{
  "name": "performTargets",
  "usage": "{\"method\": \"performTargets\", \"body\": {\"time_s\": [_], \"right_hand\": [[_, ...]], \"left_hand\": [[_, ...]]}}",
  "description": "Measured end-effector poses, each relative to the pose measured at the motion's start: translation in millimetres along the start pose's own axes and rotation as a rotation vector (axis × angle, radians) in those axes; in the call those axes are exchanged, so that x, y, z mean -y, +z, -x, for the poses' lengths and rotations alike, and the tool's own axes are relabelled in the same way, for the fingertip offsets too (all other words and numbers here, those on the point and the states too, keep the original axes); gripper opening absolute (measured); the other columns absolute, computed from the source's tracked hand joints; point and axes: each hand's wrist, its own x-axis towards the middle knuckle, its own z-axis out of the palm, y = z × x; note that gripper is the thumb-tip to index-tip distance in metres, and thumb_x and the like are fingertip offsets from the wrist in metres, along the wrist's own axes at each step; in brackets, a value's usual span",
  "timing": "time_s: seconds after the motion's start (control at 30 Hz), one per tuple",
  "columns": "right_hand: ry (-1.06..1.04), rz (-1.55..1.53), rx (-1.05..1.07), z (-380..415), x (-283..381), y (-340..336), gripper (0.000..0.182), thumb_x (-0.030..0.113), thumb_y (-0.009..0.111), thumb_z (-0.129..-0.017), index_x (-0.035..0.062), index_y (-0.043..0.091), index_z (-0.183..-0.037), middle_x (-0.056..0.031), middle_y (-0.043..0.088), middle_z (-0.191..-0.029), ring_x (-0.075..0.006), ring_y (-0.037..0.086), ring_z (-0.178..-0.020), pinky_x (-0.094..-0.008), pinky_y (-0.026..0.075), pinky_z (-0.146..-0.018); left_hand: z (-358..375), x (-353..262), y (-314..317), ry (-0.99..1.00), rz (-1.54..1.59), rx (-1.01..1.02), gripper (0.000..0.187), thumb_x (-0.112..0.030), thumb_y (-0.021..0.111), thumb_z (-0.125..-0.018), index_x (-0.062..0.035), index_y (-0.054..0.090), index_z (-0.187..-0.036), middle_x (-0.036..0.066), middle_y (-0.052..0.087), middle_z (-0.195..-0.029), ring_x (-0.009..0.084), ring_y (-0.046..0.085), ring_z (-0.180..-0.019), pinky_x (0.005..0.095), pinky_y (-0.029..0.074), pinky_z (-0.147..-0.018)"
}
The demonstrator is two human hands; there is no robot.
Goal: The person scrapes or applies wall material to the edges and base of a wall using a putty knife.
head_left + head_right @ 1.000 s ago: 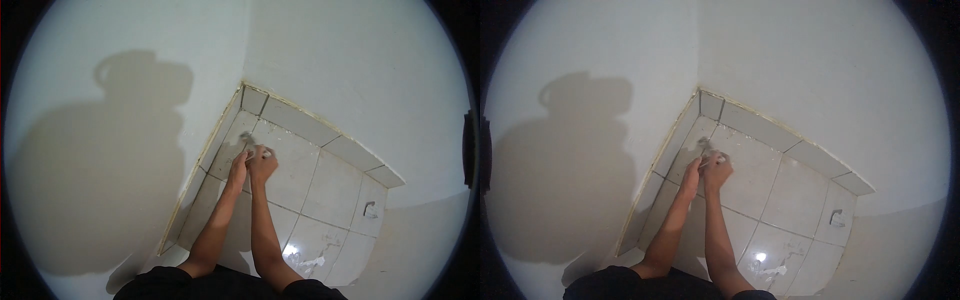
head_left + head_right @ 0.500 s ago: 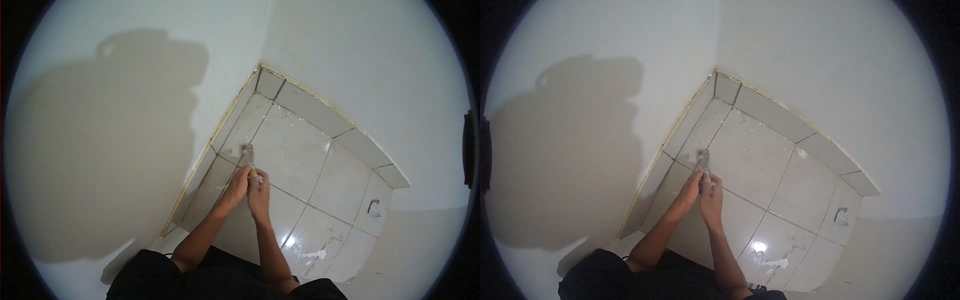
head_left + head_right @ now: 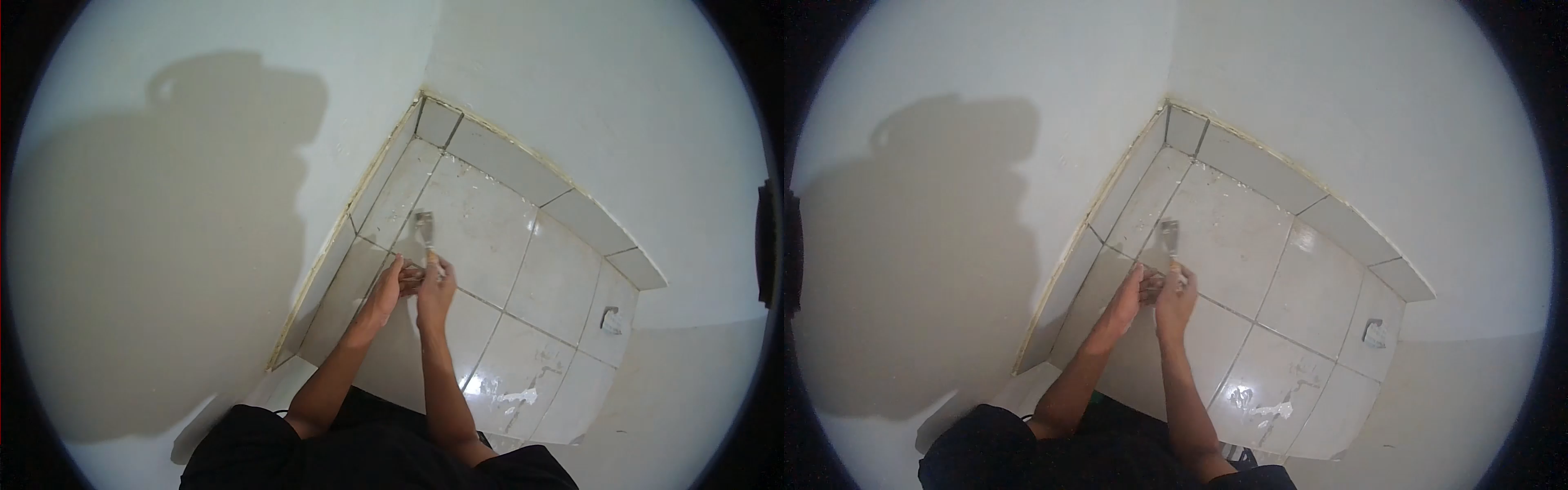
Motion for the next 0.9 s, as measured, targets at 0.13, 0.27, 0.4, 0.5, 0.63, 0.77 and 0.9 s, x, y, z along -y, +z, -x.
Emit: {"method": "performTargets", "body": {"time_s": [0.13, 0.27, 0.4, 0.5, 0.63, 0.77, 0.9], "right_hand": [[-0.149, 0.113, 0.101, 16.0, 44.5, 9.3, 0.03, 0.024, 0.06, -0.095, -0.0054, 0.063, -0.102, -0.0135, 0.067, -0.077, -0.0169, 0.062, -0.07, -0.0326, 0.049, -0.066], [-0.138, 0.224, 0.178, -23.8, 52.4, 17.0, 0.031, 0.027, 0.063, -0.093, -0.0047, 0.065, -0.094, -0.0112, 0.065, -0.067, -0.0162, 0.058, -0.064, -0.0335, 0.047, -0.064], [-0.236, 0.142, 0.202, -61.0, 51.9, 39.4, 0.03, 0.025, 0.065, -0.093, -0.0037, 0.065, -0.084, -0.0111, 0.066, -0.07, -0.0141, 0.057, -0.062, -0.0311, 0.047, -0.06], [-0.405, 0.193, 0.088, -81.0, 38.2, 51.4, 0.03, 0.025, 0.064, -0.093, -0.0028, 0.062, -0.081, -0.011, 0.065, -0.069, -0.016, 0.055, -0.058, -0.0329, 0.045, -0.058], [-0.468, 0.313, -0.058, -117.1, 51.8, 16.5, 0.029, 0.024, 0.062, -0.094, -0.002, 0.061, -0.082, -0.0117, 0.066, -0.07, -0.0183, 0.058, -0.058, -0.0348, 0.045, -0.057], [-0.532, 0.245, -0.005, -109.3, 63.7, 22.5, 0.031, 0.027, 0.06, -0.095, -0.0034, 0.059, -0.087, -0.0185, 0.064, -0.068, -0.0307, 0.061, -0.057, -0.0407, 0.045, -0.055], [-0.51, 0.187, 0.184, -90.7, 44.0, 56.7, 0.029, 0.025, 0.061, -0.095, -0.0025, 0.059, -0.086, -0.0148, 0.065, -0.069, -0.02, 0.061, -0.059, -0.0348, 0.046, -0.058]], "left_hand": [[1.8, -0.4, -13.1, 0.038, 0.046, -0.003, 0.07, -0.054, 0.026, -0.102, 0.0048, 0.042, -0.136, 0.014, 0.061, -0.115, 0.021, 0.061, -0.097, 0.033, 0.047, -0.09], [3.6, -5.3, -15.5, 0.024, 0.124, 0.005, 0.071, -0.053, 0.024, -0.103, 0.0058, 0.041, -0.137, 0.015, 0.061, -0.117, 0.0227, 0.062, -0.099, 0.0348, 0.047, -0.091], [-6.1, -6.1, -15.1, 0.046, 0.165, 0.058, 0.069, -0.055, 0.025, -0.102, 0.0039, 0.043, -0.134, 0.015, 0.059, -0.118, 0.0252, 0.06, -0.105, 0.0384, 0.046, -0.094], [-15.7, -10.0, -11.8, 0.055, 0.126, 0.07, 0.075, -0.055, 0.022, -0.102, 0.0086, 0.034, -0.141, 0.019, 0.059, -0.125, 0.027, 0.061, -0.109, 0.0381, 0.045, -0.096], [-16.8, -19.4, -10.8, 0.076, 0.094, 0.084, 0.073, -0.055, 0.024, -0.102, 0.006, 0.039, -0.138, 0.02, 0.059, -0.125, 0.0278, 0.061, -0.109, 0.0389, 0.046, -0.096], [-21.5, -16.4, -12.7, 0.047, 0.097, 0.111, 0.074, -0.054, 0.023, -0.102, 0.0072, 0.036, -0.141, 0.019, 0.059, -0.126, 0.0274, 0.061, -0.11, 0.0379, 0.045, -0.096], [-27.3, -9.7, -6.1, 0.024, 0.099, 0.076, 0.071, -0.053, 0.024, -0.102, 0.0057, 0.039, -0.139, 0.018, 0.059, -0.126, 0.0264, 0.061, -0.108, 0.0372, 0.046, -0.096]]}}
